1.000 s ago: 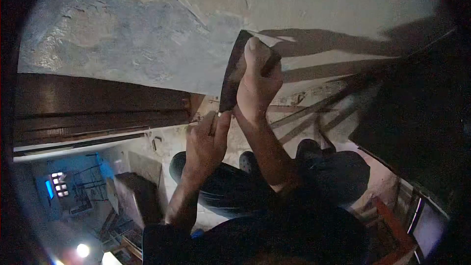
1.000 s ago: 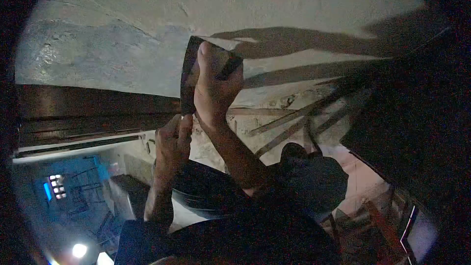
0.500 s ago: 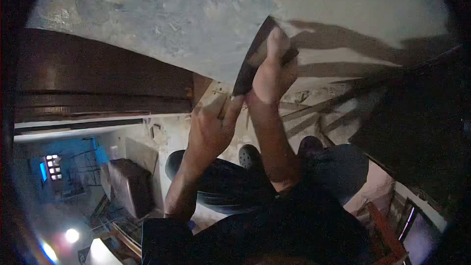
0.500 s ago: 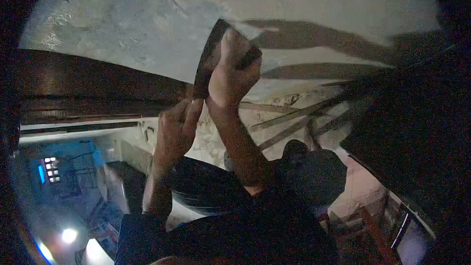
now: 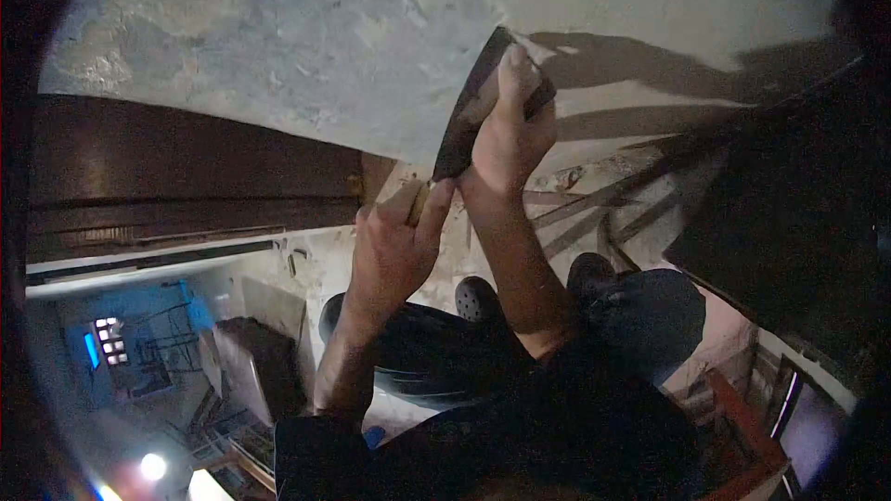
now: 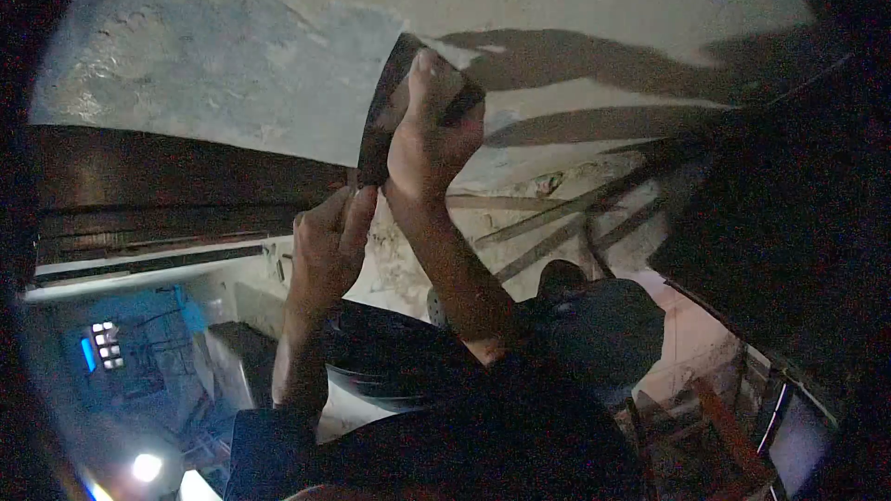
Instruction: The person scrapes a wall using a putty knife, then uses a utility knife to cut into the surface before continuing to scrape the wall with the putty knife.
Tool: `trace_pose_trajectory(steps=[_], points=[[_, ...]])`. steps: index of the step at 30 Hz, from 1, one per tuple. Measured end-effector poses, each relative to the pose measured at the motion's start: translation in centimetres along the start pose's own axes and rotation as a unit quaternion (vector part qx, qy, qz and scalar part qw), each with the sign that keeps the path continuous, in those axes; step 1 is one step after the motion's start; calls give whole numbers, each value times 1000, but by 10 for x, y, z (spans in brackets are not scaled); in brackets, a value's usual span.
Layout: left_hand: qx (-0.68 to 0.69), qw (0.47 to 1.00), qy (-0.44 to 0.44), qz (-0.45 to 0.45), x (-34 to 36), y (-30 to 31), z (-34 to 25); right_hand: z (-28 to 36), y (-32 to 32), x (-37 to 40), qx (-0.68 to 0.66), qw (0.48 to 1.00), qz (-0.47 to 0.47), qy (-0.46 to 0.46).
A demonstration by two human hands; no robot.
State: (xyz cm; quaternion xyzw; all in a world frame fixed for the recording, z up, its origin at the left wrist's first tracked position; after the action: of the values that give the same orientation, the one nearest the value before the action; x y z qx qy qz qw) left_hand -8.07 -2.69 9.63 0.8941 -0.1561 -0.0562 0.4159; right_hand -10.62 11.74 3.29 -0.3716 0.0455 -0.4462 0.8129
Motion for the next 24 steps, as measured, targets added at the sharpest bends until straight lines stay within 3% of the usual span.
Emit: trace_pose_trajectory(steps=[2,3,4,6,7,10,11,14,16,18,19,20,22,23,24], points=[[-5,1000,1,1,2,-5,0,8,-1,2,-19,999,14,39],[-67,989,-135,-10,6,-7,-16,-3,5,2,51,999,-9,10],[-67,988,-139,-11,6,-7,-16,-5,5,-1,49,999,-8,14],[25,999,-18,-11,3,-5,-1,-6,6,-2,-4,999,-25,21],[-17,984,-171,-48,2,-2,-15,-4,4,-4,-54,998,-11,35],[-24,992,-120,-10,3,-2,-21,-5,4,-6,-70,997,-13,13],[5,1000,1,-7,2,-6,-2,-6,7,-6,-31,999,-6,12],[44,998,-29,-36,5,-11,-4,4,9,-6,8,998,-12,65],[9,1000,2,-15,0,-6,-11,5,12,-10,40,998,-24,47],[16,1000,19,4,-1,-5,-10,6,7,-10,-25,998,-2,49],[8,994,-110,-23,2,-7,-14,-3,7,-9,-57,998,11,19],[8,994,-107,-24,6,-11,-2,-10,10,-6,-54,998,13,17],[-163,952,-256,-28,12,-21,-29,-7,16,-8,22,998,-10,51],[36,999,-7,-17,5,-18,2,-7,21,-10,73,996,-22,55],[37,999,-7,-15,5,-17,6,-1,20,-9,75,995,-23,56]])
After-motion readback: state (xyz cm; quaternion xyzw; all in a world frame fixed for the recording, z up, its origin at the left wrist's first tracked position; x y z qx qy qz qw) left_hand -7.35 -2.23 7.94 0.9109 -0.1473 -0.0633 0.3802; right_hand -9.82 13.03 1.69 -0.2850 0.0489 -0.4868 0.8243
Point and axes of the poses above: each hand's wrist, its own x-axis away from the middle knuckle, its own y-axis out of the back of the hand, z = x × y, the point moved 8 cm from there along -x, towards the middle knuckle, and after that the axes turned 9 degrees about x, right-handed, at the moved point
